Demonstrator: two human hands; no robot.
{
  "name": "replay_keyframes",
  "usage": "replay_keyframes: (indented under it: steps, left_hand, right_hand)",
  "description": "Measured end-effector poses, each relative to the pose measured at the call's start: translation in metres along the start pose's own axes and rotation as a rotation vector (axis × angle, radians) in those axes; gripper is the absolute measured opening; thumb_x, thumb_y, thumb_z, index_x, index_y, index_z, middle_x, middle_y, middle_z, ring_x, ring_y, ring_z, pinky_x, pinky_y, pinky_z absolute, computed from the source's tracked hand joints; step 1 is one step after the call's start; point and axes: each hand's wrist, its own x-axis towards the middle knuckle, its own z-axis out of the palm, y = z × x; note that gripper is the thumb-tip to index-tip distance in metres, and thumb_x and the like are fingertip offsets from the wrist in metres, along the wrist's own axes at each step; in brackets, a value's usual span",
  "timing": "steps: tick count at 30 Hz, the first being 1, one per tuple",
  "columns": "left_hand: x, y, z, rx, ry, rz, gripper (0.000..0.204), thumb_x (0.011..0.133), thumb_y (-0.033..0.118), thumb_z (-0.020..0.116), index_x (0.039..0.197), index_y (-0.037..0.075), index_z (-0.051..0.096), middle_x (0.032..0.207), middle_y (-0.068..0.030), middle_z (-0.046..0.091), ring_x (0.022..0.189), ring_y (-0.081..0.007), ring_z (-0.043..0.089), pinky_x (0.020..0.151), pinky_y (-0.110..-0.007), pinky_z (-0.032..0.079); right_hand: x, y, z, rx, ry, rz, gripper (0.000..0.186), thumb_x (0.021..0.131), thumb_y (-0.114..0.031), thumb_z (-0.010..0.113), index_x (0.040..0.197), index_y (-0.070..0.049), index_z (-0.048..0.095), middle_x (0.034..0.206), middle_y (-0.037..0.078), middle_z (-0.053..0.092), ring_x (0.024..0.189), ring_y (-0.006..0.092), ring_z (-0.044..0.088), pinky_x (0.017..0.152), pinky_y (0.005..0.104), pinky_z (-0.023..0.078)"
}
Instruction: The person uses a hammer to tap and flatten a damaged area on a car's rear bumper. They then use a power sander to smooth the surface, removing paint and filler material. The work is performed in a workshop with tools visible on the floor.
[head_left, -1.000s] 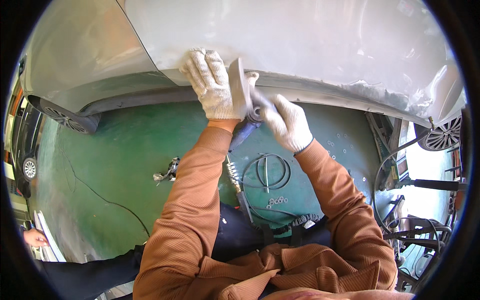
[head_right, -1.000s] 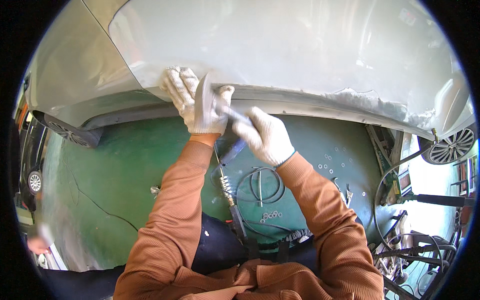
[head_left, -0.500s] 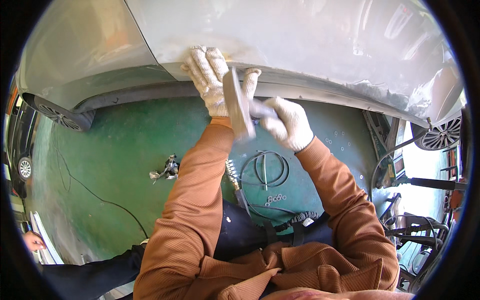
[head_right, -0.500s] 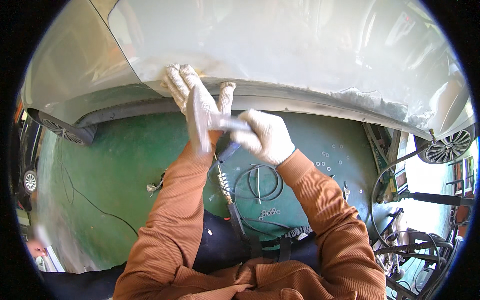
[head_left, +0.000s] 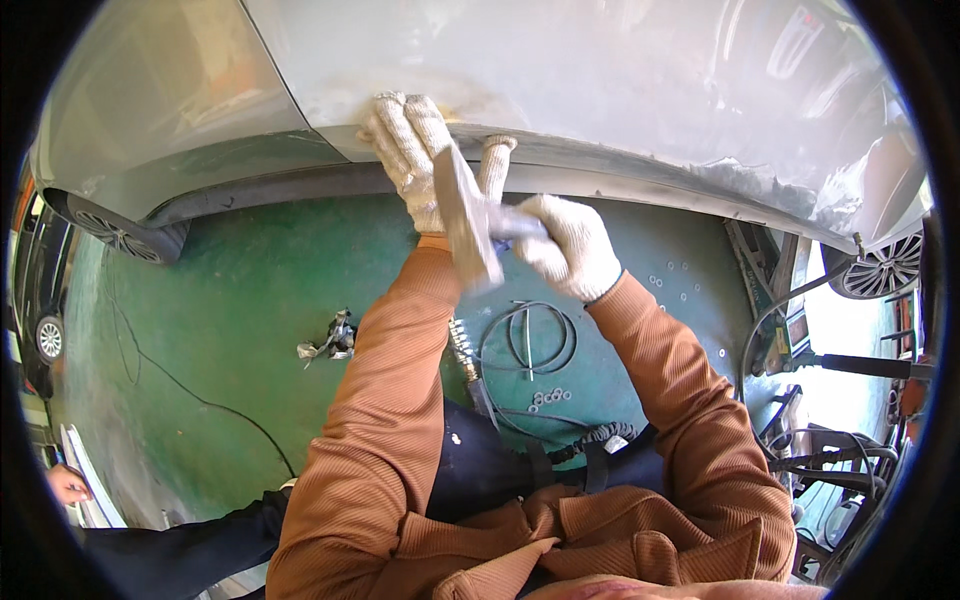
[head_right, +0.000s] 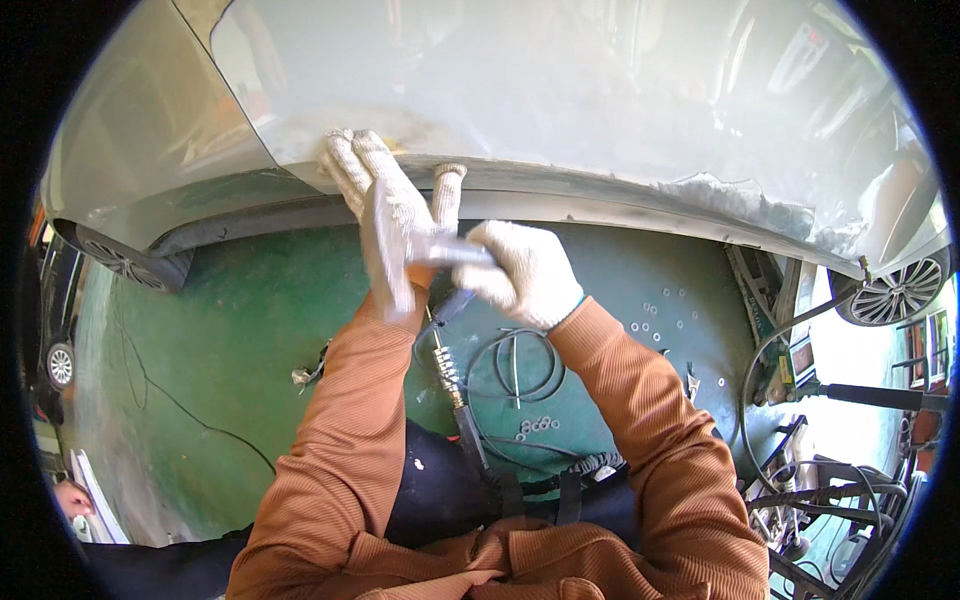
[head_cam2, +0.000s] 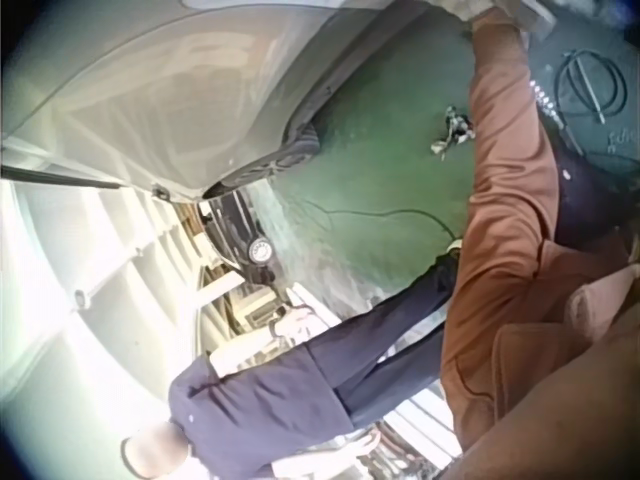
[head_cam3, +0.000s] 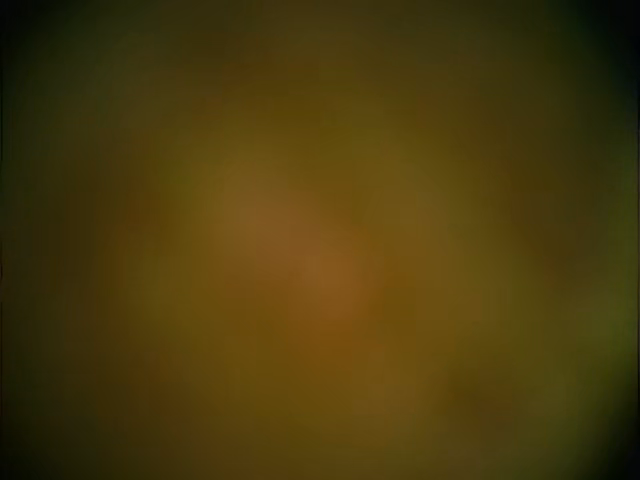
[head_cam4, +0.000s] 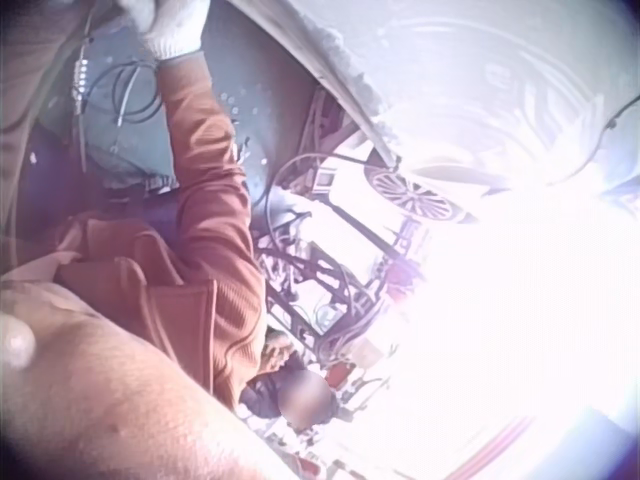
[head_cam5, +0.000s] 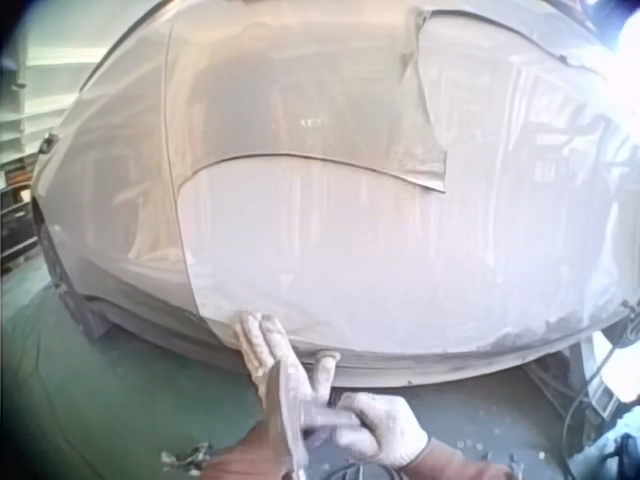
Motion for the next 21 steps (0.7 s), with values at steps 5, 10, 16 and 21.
replay_keyframes:
  steps: [5, 10, 16, 21]
  left_hand:
    - [-0.007, -0.008, 0.016, -0.193, 0.115, -0.032, 0.094, 0.095, 0.064, 0.07, 0.15, -0.011, 0.052, 0.164, -0.0388, 0.03, 0.157, -0.0618, 0.017, 0.129, -0.074, 0.014]
    - [-0.003, -0.006, 0.011, 0.03, 0.014, 0.05, 0.1, 0.092, 0.06, 0.073, 0.151, -0.016, 0.046, 0.166, -0.0393, 0.028, 0.158, -0.0611, 0.013, 0.129, -0.074, 0.01]
    - [-0.005, 0.003, -0.001, -0.248, 0.077, -0.053, 0.103, 0.091, 0.046, 0.08, 0.163, -0.011, 0.033, 0.17, -0.0372, 0.024, 0.159, -0.0609, 0.013, 0.13, -0.068, 0.014]
    - [-0.004, 0.005, 0.0, -0.301, 0.122, -0.083, 0.096, 0.092, 0.042, 0.08, 0.16, -0.01, 0.039, 0.171, -0.0374, 0.023, 0.159, -0.0597, 0.016, 0.129, -0.069, 0.016]
  right_hand:
    - [-0.005, -0.006, 0.004, 0.068, 0.033, -0.04, 0.045, 0.1, -0.046, 0.073, 0.112, -0.002, 0.071, 0.092, 0.022, 0.072, 0.087, 0.0418, 0.072, 0.078, 0.0448, 0.057]
    - [0.005, 0.002, 0.009, 0.058, 0.027, 0.138, 0.047, 0.098, -0.049, 0.074, 0.11, -0.004, 0.072, 0.093, 0.02, 0.072, 0.088, 0.0402, 0.073, 0.08, 0.0438, 0.058]
    - [0.004, 0.0, 0.008, 0.037, 0.035, 0.029, 0.046, 0.099, -0.047, 0.074, 0.109, -0.003, 0.07, 0.092, 0.021, 0.072, 0.088, 0.0427, 0.072, 0.079, 0.0448, 0.058]
    - [-0.004, 0.0, 0.006, 0.049, -0.001, -0.177, 0.042, 0.101, -0.045, 0.071, 0.109, -0.003, 0.07, 0.091, 0.022, 0.071, 0.088, 0.0429, 0.071, 0.079, 0.0444, 0.057]
